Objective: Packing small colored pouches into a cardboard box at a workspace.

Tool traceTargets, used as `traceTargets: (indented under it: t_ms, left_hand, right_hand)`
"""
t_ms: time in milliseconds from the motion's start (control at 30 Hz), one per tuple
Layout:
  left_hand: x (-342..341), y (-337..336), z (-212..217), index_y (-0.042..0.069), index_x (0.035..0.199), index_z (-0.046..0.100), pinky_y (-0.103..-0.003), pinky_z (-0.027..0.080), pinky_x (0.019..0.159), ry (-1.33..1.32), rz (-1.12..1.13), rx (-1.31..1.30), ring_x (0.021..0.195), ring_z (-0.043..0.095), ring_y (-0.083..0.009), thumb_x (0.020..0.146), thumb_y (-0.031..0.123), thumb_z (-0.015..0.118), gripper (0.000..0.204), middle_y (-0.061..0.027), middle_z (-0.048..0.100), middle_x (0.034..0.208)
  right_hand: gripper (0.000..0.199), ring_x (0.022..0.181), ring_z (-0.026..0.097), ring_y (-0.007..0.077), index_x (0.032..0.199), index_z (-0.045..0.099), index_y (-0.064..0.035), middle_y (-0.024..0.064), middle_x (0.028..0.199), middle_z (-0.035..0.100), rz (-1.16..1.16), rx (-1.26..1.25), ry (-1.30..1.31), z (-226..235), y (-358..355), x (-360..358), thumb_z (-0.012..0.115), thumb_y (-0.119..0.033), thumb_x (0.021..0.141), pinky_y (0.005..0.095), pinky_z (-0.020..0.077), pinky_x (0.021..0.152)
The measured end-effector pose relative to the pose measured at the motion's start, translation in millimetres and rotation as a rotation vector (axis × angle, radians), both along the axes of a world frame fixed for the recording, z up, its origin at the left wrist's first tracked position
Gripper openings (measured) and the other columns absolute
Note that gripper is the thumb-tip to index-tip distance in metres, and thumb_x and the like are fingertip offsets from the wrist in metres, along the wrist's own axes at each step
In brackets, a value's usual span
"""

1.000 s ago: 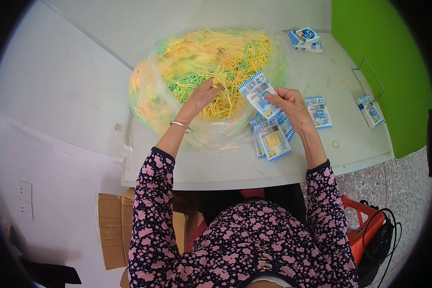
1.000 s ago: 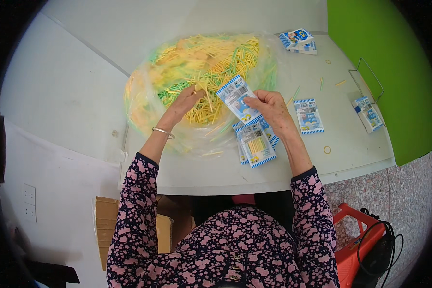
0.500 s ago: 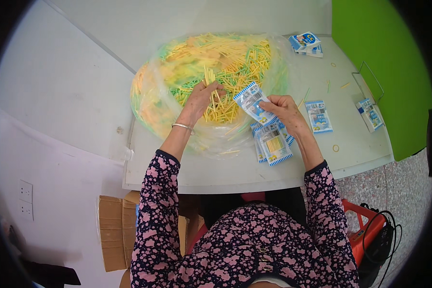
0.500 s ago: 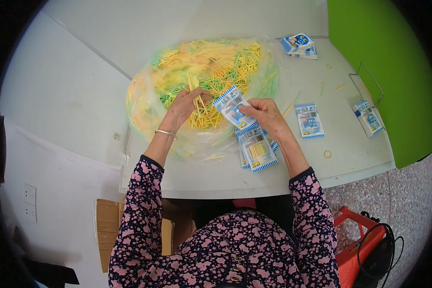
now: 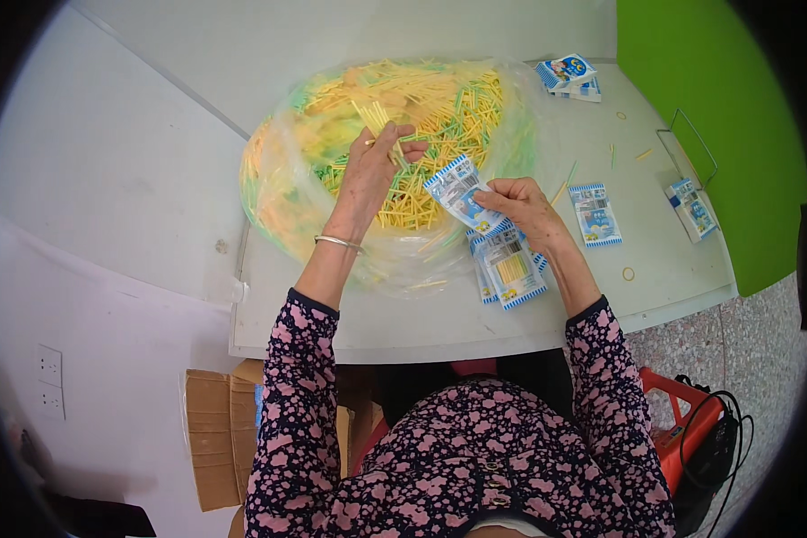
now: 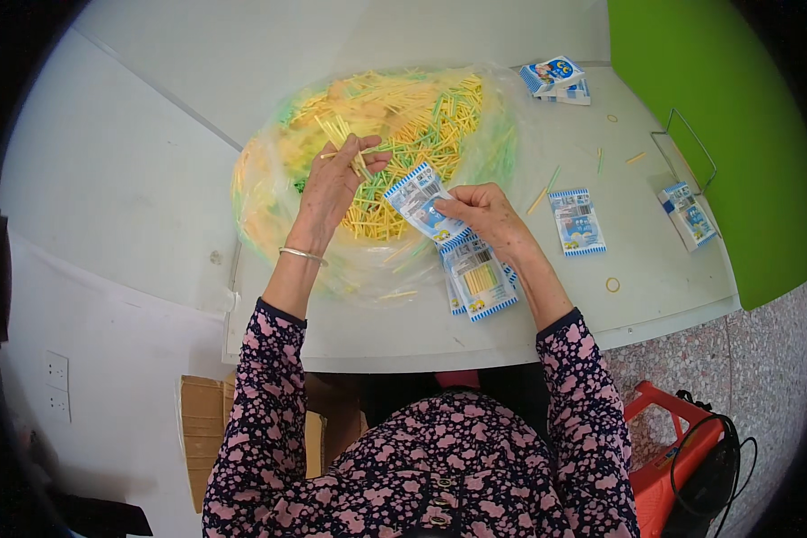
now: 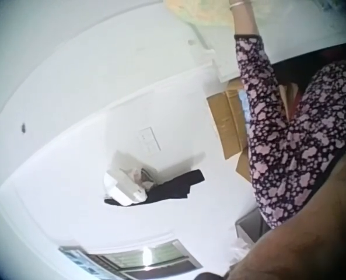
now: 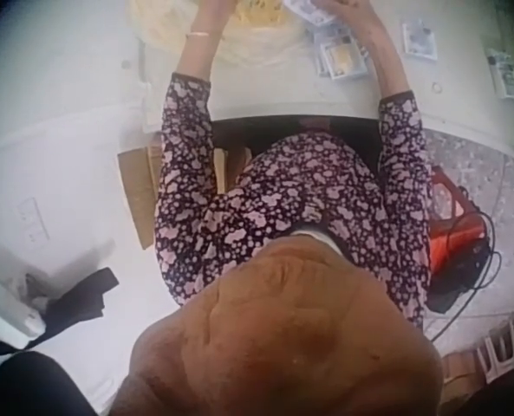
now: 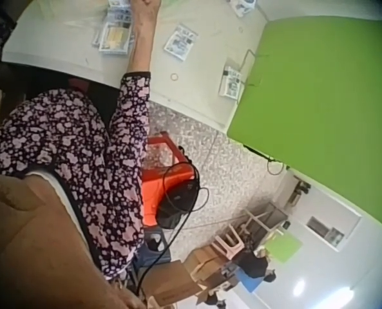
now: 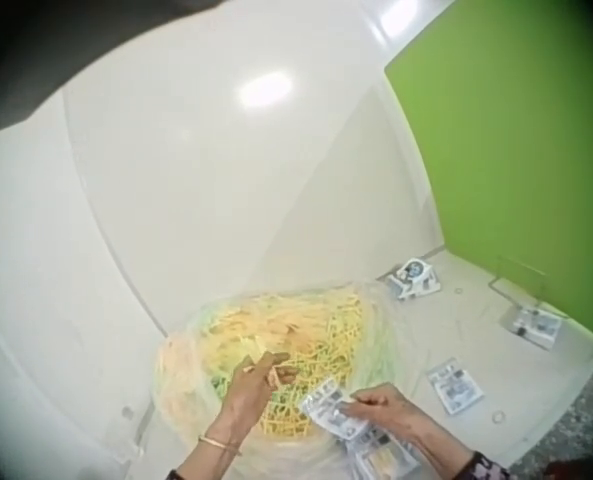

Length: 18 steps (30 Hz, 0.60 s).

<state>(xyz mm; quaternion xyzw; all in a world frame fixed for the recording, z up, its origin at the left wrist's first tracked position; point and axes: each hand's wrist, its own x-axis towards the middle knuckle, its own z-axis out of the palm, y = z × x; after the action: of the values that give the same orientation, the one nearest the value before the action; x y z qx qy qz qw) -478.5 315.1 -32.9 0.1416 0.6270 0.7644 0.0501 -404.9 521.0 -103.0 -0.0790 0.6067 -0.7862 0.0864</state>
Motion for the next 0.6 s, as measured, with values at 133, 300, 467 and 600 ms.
traceTargets:
  t_ms: [133,300,467,600]
  left_hand:
    - [13.4,14.5,-0.8,-0.003,0.096,0.050,-0.036,0.052,0.079,-0.014,-0.054,-0.012,0.090,0.062,-0.0260,0.095,0.025,0.045,0.029,-0.0178,0.060,0.099]
    - [25.8,23.1,-6.2,0.004,0.100,0.044,-0.031,0.047,0.076,0.035,-0.041,-0.060,0.088,0.062,-0.0195,0.095,0.027,0.044,0.024,-0.0123,0.061,0.095]
    - [34.5,25.4,-9.6,0.005,0.100,0.045,-0.031,0.045,0.076,0.028,-0.040,-0.048,0.088,0.061,-0.0179,0.095,0.029,0.044,0.025,-0.0117,0.062,0.095]
    - [43.4,28.0,-3.5,0.003,0.098,0.045,-0.032,0.044,0.077,0.084,-0.011,-0.060,0.087,0.061,-0.0178,0.096,0.031,0.042,0.027,-0.0110,0.063,0.093]
  right_hand:
    - [0.019,0.064,0.055,0.0030,0.090,0.067,-0.0004,0.0000,0.077,0.065,0.046,0.020,0.020,-1.7,0.2,1.5,0.062,-0.018,0.084,0.0177,0.0427,0.057]
    - [0.017,0.065,0.055,0.0026,0.089,0.065,-0.0015,-0.0010,0.077,0.064,0.054,0.006,0.006,2.1,1.5,7.3,0.062,-0.017,0.084,0.0178,0.0421,0.059]
    - [0.017,0.066,0.054,0.0019,0.089,0.065,-0.0020,-0.0015,0.077,0.064,0.078,0.013,0.007,1.1,3.3,7.9,0.062,-0.018,0.084,0.0173,0.0405,0.060]
    - [0.019,0.066,0.054,0.0016,0.088,0.066,-0.0014,-0.0019,0.077,0.063,0.135,0.023,-0.005,-4.5,5.1,6.7,0.063,-0.020,0.084,0.0168,0.0402,0.060]
